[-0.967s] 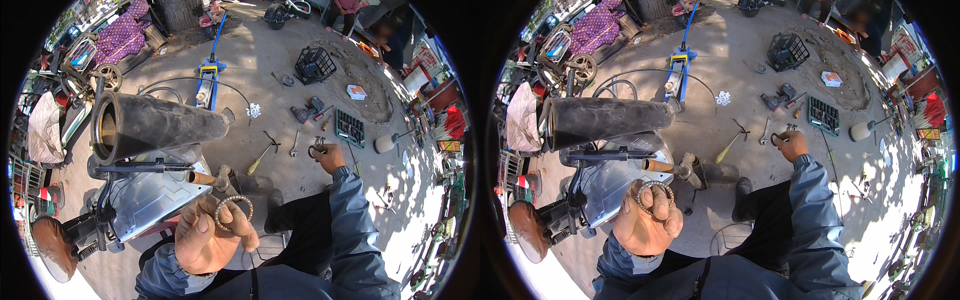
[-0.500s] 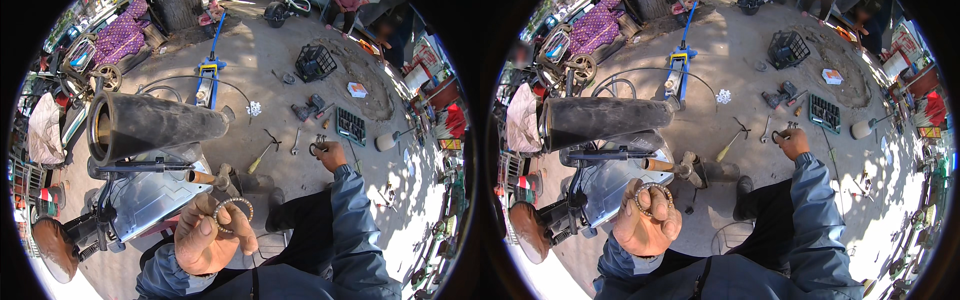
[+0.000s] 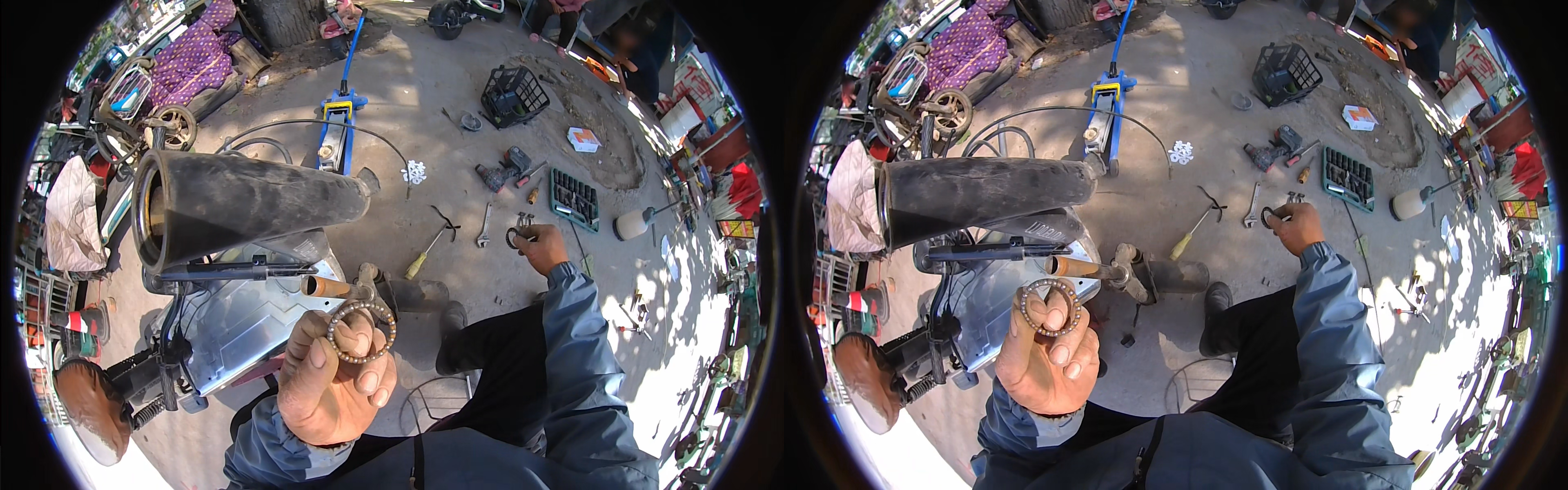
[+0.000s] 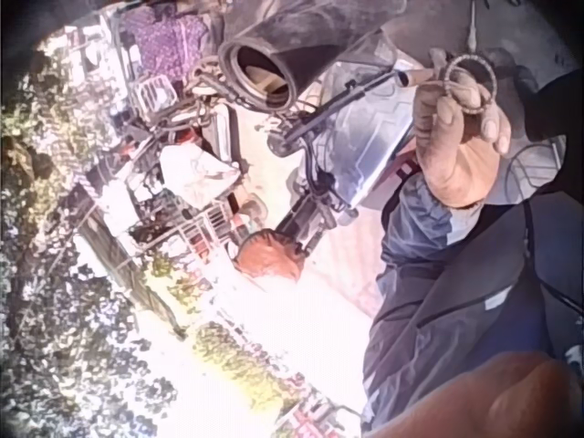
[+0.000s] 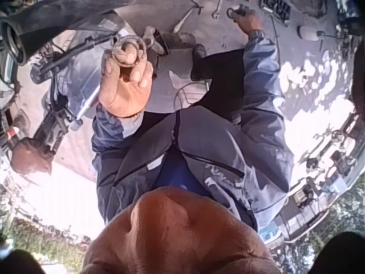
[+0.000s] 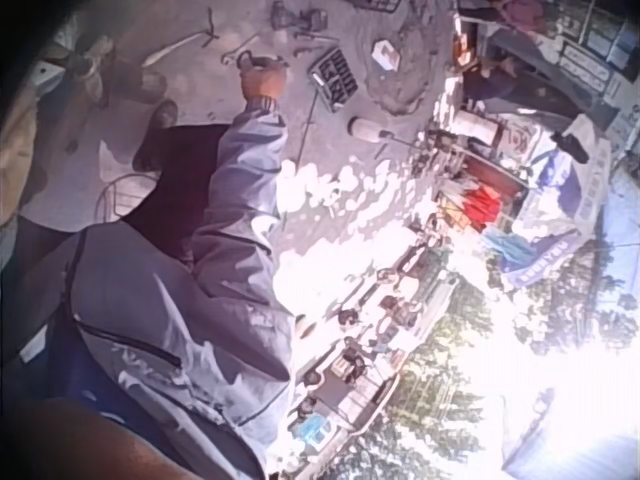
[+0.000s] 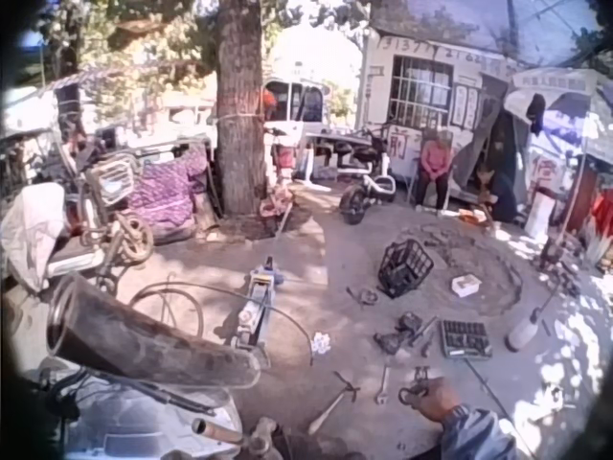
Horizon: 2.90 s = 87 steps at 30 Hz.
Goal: The person removes a ball bearing from a scooter fork tube, inspects it, and repeatedly places it back into the tube. The person handles the bearing and fork tube by hand while seated on the ground.
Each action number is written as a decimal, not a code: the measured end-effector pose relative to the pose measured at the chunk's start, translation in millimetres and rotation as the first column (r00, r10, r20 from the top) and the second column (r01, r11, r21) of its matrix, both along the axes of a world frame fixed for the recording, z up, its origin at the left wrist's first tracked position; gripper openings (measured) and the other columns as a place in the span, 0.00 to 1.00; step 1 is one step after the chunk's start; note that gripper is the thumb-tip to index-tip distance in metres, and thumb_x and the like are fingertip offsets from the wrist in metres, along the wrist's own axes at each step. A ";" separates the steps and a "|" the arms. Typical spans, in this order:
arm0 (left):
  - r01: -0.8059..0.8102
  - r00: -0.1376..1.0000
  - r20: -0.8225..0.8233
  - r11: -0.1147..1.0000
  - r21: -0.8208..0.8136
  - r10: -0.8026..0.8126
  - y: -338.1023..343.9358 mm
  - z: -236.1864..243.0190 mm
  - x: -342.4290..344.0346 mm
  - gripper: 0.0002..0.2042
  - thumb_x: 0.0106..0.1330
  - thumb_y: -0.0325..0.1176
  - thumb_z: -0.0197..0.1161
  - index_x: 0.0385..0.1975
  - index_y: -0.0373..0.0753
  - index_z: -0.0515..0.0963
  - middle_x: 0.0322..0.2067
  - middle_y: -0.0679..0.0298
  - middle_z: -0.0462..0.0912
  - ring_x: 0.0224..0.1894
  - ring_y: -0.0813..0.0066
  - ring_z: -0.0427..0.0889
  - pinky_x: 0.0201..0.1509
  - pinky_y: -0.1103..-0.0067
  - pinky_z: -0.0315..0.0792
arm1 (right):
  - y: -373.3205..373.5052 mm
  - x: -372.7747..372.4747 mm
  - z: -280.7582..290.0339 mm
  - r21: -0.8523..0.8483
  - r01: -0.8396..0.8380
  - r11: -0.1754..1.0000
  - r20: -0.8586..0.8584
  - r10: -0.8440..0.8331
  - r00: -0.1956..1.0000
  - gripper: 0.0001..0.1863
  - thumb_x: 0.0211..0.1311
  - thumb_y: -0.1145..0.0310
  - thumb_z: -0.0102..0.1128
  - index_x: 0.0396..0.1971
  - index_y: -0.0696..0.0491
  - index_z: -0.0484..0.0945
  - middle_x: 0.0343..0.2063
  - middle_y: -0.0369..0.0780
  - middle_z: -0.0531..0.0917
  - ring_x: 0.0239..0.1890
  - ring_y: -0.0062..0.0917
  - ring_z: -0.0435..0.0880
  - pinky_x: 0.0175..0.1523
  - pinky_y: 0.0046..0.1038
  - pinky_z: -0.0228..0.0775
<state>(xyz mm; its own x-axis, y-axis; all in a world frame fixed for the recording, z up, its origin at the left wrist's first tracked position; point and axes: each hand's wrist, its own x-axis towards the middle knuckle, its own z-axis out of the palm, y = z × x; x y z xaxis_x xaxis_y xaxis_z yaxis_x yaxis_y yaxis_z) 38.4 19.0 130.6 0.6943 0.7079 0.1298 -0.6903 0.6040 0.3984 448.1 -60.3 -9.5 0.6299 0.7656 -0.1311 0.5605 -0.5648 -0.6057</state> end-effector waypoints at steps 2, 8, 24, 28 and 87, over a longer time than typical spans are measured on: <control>0.004 1.000 0.001 1.000 -0.009 -0.004 -0.2 -0.3 -0.8 0.12 0.76 0.38 0.59 0.45 0.35 0.78 0.44 0.57 0.77 0.34 0.71 0.80 0.33 0.74 0.76 | 0.2 -1.1 1.9 -0.002 -0.003 1.000 0.002 0.003 1.000 0.17 0.56 0.61 0.67 0.32 0.61 0.88 0.21 0.45 0.87 0.25 0.30 0.86 0.37 0.31 0.77; 0.019 1.000 0.018 1.000 -0.020 -0.019 -1.2 1.1 -1.7 0.12 0.74 0.39 0.61 0.45 0.35 0.77 0.44 0.56 0.78 0.34 0.69 0.82 0.33 0.73 0.79 | 1.0 -2.8 4.7 0.000 -0.006 1.000 -0.001 0.006 1.000 0.17 0.56 0.60 0.67 0.32 0.61 0.88 0.21 0.45 0.87 0.25 0.30 0.86 0.37 0.31 0.77; 0.082 0.992 0.093 0.996 0.038 -0.085 -0.9 -2.6 -0.6 0.14 0.66 0.31 0.70 0.48 0.32 0.82 0.48 0.51 0.81 0.38 0.59 0.86 0.38 0.68 0.85 | 0.8 -0.5 1.8 -0.008 -0.010 1.000 0.000 0.010 1.000 0.16 0.55 0.60 0.67 0.32 0.60 0.89 0.23 0.47 0.87 0.27 0.33 0.86 0.40 0.33 0.77; 0.115 0.989 0.086 0.992 0.055 -0.120 0.5 -3.4 -1.3 0.12 0.66 0.28 0.69 0.48 0.34 0.82 0.49 0.50 0.81 0.38 0.62 0.87 0.37 0.70 0.86 | 1.3 -0.4 1.9 -0.035 0.027 0.999 -0.038 -0.029 0.999 0.16 0.55 0.60 0.67 0.32 0.60 0.89 0.22 0.45 0.87 0.26 0.33 0.86 0.39 0.33 0.76; 0.053 0.999 0.003 0.991 0.127 -0.054 -1.0 -9.9 0.1 0.16 0.72 0.38 0.64 0.52 0.34 0.82 0.47 0.50 0.83 0.41 0.52 0.85 0.41 0.59 0.82 | 2.1 -1.5 1.8 -0.027 0.009 1.000 -0.026 -0.010 1.000 0.17 0.55 0.61 0.67 0.34 0.62 0.88 0.23 0.46 0.87 0.26 0.32 0.86 0.38 0.32 0.77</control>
